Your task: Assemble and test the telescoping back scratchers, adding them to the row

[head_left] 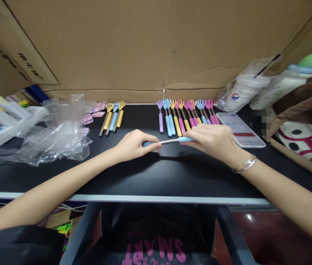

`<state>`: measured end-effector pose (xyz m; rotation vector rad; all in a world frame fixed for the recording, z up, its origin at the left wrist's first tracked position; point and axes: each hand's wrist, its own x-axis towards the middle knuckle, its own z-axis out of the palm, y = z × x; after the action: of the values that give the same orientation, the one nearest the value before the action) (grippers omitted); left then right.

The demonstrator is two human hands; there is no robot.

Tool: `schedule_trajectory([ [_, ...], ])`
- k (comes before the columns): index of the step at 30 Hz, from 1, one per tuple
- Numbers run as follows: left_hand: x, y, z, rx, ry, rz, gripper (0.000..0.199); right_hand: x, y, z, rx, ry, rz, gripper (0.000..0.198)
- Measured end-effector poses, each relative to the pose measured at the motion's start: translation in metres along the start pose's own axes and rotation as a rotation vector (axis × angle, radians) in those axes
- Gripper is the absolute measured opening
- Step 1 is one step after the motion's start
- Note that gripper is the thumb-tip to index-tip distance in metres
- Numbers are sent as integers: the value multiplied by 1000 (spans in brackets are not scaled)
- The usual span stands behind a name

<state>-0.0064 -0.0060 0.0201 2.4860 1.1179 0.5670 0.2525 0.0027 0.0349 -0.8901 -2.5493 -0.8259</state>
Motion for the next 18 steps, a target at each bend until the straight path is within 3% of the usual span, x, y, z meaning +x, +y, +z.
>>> schedule_trajectory([
  [8,-4,-5,5,422,279,165,28,-2,-2,7,102,-51,69,46],
  [12,-5,-5,2,636,394,305,30,-3,-2,12,224,-161,124,53],
  [18,-6,-2,-6,860,464,501,26,3,-3,12,687,-426,166,48],
])
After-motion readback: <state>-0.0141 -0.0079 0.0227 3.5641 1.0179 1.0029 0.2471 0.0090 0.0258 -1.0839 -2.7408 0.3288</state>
